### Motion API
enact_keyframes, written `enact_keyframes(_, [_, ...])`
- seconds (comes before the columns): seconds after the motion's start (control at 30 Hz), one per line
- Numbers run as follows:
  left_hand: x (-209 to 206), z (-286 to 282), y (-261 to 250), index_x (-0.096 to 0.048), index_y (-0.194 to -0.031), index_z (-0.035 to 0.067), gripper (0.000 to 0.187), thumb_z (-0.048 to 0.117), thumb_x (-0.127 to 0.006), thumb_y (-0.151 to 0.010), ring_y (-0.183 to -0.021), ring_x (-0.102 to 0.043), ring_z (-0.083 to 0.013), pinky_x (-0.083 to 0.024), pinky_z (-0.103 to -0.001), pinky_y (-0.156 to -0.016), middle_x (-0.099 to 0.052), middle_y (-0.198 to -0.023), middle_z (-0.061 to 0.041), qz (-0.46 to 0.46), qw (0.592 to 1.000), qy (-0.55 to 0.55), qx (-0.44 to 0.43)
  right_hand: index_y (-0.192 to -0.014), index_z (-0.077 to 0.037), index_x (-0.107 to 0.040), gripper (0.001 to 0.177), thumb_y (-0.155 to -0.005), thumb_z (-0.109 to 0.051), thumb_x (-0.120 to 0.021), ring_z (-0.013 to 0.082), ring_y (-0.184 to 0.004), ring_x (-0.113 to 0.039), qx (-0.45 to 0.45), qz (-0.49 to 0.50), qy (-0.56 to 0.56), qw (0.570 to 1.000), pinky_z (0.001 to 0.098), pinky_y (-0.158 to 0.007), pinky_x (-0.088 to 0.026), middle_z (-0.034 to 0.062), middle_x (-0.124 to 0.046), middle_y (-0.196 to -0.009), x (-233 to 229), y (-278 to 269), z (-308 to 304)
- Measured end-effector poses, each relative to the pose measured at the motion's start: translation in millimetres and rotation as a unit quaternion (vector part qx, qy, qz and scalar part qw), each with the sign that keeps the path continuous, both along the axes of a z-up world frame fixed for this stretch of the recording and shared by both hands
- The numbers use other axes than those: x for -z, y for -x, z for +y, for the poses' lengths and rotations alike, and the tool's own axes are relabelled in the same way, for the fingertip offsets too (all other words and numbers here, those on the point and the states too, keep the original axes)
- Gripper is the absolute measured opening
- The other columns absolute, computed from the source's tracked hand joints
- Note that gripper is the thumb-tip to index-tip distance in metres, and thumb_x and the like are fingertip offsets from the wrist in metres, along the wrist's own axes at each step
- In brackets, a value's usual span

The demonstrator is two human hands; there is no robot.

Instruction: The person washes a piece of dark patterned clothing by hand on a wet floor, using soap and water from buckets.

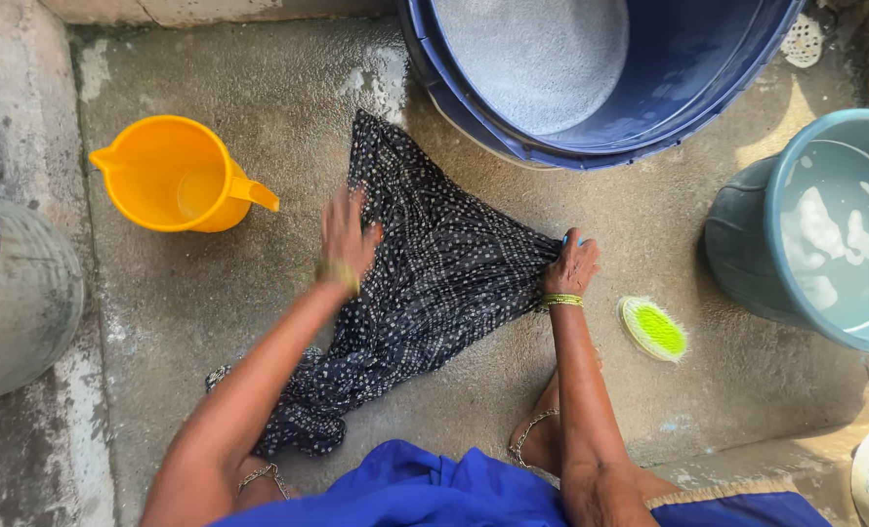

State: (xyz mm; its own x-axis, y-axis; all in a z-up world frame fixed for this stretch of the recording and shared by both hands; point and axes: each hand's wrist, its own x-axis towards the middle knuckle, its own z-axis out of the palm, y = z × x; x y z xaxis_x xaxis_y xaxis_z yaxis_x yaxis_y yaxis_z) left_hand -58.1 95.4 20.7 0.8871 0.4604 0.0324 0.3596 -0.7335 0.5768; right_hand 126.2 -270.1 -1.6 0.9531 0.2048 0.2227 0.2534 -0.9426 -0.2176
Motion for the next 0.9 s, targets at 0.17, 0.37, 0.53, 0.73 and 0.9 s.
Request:
enact_keyframes(0.17, [-16,-85,173,-0.033,-0.150,0.017,0.094,0.069,-0.064,-0.079,-0.133,-0.034,-0.0532,-0.036,-0.057,-0.106,-0.009,-0.161,-0.032,0.258,0.931,-0.071,0.247,-0.115,-0.003,-0.059,0.044,-0.073,0.008,-0.054,0.0389,-0.095,-0.055,-0.216,-0.076,-0.114,0.967,0.0507,-0.081,-0.046,0.0201,-0.057,-0.102,-8,30,55])
enact_keyframes(0.37, [6,-77,214,-0.050,-0.134,0.016,0.058,0.052,-0.065,-0.091,-0.107,-0.053,-0.0327,-0.046,-0.047,-0.081,-0.051,-0.120,-0.016,0.140,0.880,-0.196,0.410,-0.146,-0.014,-0.047,0.075,-0.072,-0.011,-0.061,0.0418,-0.128,-0.049,-0.477,0.022,0.110,0.872,0.0605,-0.095,-0.041,0.0326,-0.044,-0.150,-3,206,155])
enact_keyframes(0.53, [30,-74,222,-0.058,-0.122,0.016,0.048,0.048,-0.067,-0.087,-0.097,-0.058,-0.0278,-0.047,-0.041,-0.075,-0.056,-0.107,-0.009,0.011,0.907,-0.181,0.379,-0.152,-0.025,-0.042,0.056,-0.097,-0.019,-0.054,0.0431,-0.142,-0.037,-0.395,0.176,0.191,0.881,0.0689,-0.114,-0.028,0.0180,-0.035,-0.160,60,156,155])
enact_keyframes(0.73, [22,-67,215,-0.058,-0.115,0.018,0.042,0.048,-0.068,-0.087,-0.086,-0.060,-0.0273,-0.048,-0.041,-0.069,-0.056,-0.102,-0.008,0.024,0.898,-0.176,0.402,-0.160,-0.015,-0.031,0.071,-0.094,-0.016,-0.055,0.0477,-0.139,-0.037,-0.189,0.106,0.122,0.969,0.0631,-0.113,-0.030,0.0129,-0.023,-0.167,97,25,126])
enact_keyframes(0.9, [25,-67,214,-0.058,-0.113,0.018,0.044,0.051,-0.070,-0.086,-0.083,-0.060,-0.0271,-0.047,-0.041,-0.065,-0.056,-0.101,-0.009,-0.004,0.890,-0.207,0.406,-0.137,-0.010,-0.051,0.051,-0.091,-0.027,-0.064,0.0395,-0.130,-0.052,-0.359,0.194,0.170,0.897,0.0618,-0.110,-0.037,0.0175,-0.056,-0.135,93,178,146])
